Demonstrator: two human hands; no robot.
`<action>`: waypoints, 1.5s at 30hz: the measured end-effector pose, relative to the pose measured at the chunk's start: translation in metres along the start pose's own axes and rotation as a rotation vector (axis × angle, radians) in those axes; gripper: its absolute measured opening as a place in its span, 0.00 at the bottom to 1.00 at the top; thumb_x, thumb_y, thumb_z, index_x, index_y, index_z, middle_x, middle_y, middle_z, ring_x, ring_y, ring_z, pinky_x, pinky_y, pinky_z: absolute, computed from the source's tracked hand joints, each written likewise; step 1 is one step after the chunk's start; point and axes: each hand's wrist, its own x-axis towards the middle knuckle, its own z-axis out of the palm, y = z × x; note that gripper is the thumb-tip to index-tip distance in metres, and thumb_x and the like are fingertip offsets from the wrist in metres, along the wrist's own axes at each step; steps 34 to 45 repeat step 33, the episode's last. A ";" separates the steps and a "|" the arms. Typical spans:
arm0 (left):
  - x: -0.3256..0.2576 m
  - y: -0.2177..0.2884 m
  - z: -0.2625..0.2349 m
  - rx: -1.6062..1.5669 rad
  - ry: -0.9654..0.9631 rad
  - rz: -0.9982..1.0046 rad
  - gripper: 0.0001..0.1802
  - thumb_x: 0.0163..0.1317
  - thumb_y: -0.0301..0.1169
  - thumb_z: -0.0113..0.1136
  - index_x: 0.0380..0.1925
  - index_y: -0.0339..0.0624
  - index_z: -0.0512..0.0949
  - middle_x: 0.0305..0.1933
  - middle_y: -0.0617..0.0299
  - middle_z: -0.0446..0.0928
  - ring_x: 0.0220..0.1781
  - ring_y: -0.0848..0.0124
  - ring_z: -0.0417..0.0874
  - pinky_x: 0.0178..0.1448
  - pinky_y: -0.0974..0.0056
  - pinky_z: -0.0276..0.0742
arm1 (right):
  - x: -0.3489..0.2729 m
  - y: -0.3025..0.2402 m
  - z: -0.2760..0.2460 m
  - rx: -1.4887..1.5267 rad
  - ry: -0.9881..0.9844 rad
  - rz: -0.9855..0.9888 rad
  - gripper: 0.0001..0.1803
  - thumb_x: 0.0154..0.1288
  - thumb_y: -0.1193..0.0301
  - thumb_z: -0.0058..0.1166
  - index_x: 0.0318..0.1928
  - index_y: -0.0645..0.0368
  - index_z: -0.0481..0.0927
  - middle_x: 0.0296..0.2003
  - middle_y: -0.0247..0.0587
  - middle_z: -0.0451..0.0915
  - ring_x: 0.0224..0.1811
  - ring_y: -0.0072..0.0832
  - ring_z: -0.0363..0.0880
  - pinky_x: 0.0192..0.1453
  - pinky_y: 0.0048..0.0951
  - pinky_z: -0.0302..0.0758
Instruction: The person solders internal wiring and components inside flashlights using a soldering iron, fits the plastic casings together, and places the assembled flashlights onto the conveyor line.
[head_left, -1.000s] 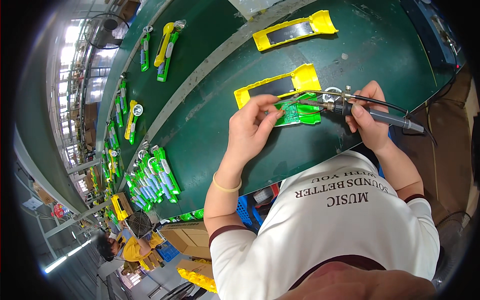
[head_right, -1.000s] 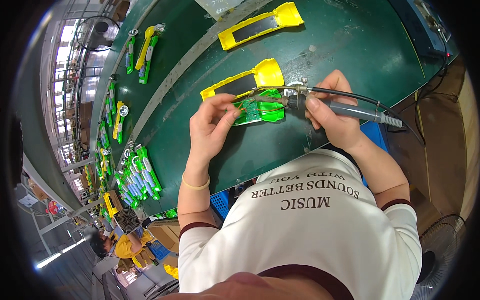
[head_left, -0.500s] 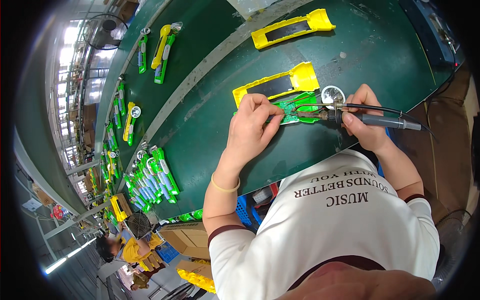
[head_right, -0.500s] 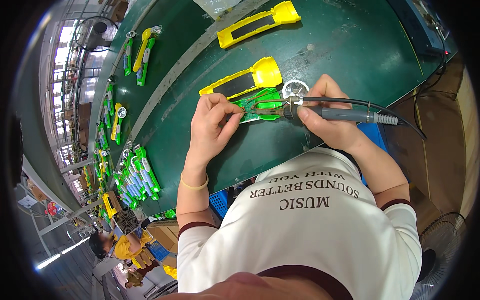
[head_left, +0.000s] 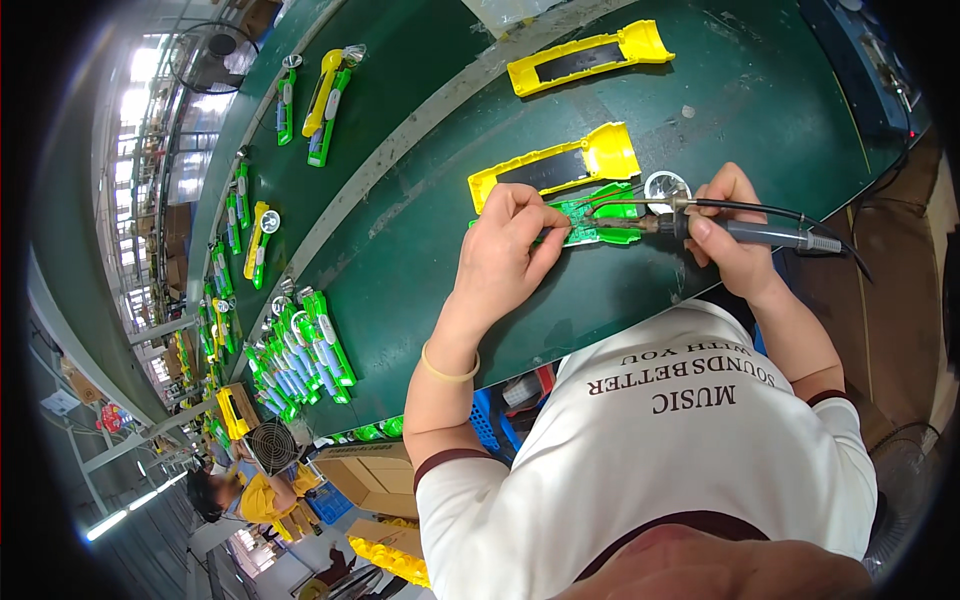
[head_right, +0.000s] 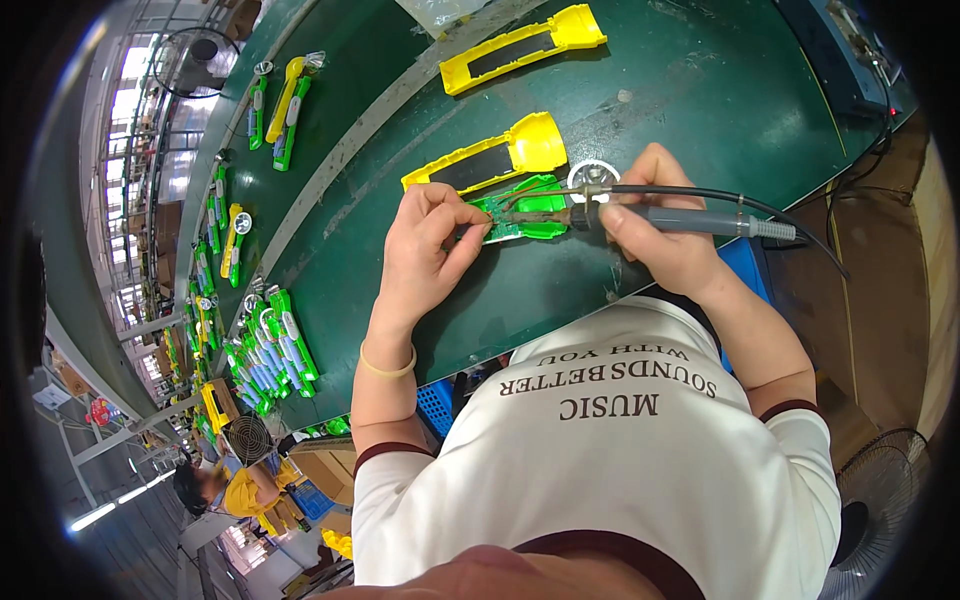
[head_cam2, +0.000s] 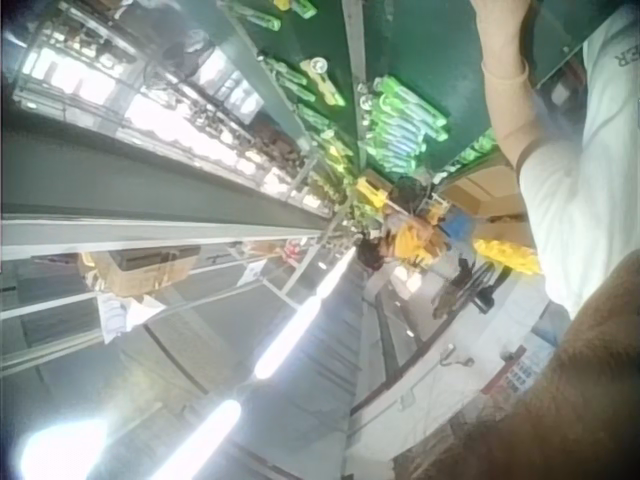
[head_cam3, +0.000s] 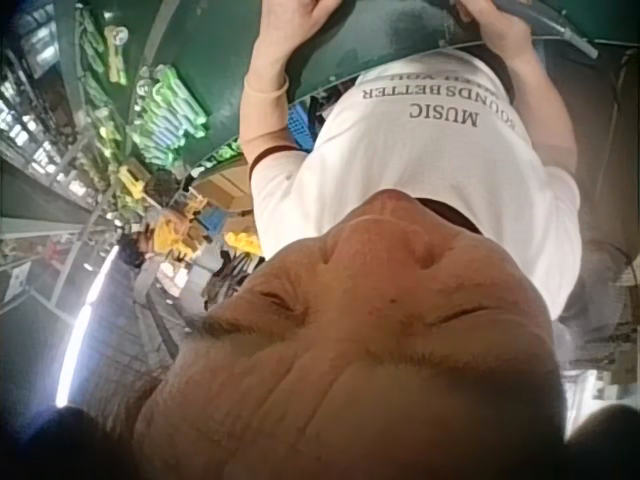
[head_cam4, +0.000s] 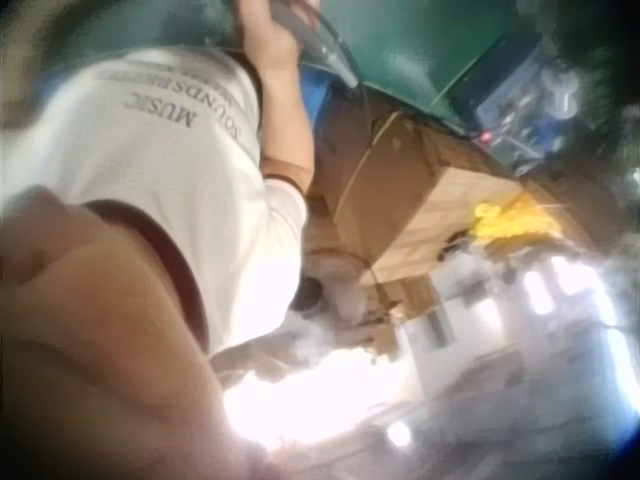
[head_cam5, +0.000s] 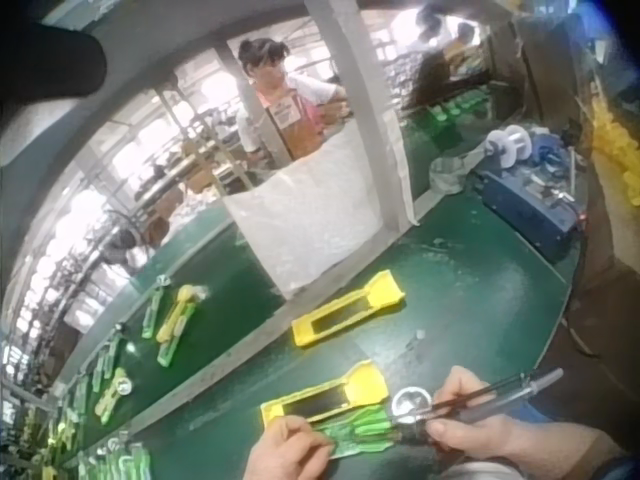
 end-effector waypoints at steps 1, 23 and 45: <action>0.000 0.001 0.000 0.001 0.003 0.003 0.06 0.47 0.22 0.63 0.27 0.40 0.78 0.33 0.61 0.68 0.26 0.75 0.69 0.25 0.73 0.67 | 0.000 -0.002 0.000 0.118 0.014 0.017 0.12 0.57 0.72 0.52 0.31 0.57 0.61 0.21 0.31 0.66 0.19 0.14 0.61 0.22 0.18 0.61; -0.043 -0.028 -0.057 -0.440 0.034 -0.122 0.46 0.38 0.33 0.71 0.59 0.34 0.59 0.60 0.51 0.65 0.63 0.61 0.64 0.66 0.59 0.57 | 0.002 -0.003 -0.004 0.162 0.073 -0.107 0.12 0.60 0.72 0.51 0.33 0.57 0.60 0.22 0.35 0.69 0.17 0.14 0.63 0.20 0.16 0.61; -0.034 -0.017 -0.027 0.385 0.303 0.336 0.17 0.40 0.26 0.68 0.35 0.48 0.82 0.45 0.59 0.77 0.45 0.62 0.77 0.45 0.62 0.72 | -0.004 -0.007 -0.007 0.175 0.135 -0.092 0.13 0.61 0.69 0.51 0.34 0.57 0.60 0.22 0.35 0.69 0.17 0.14 0.63 0.19 0.16 0.61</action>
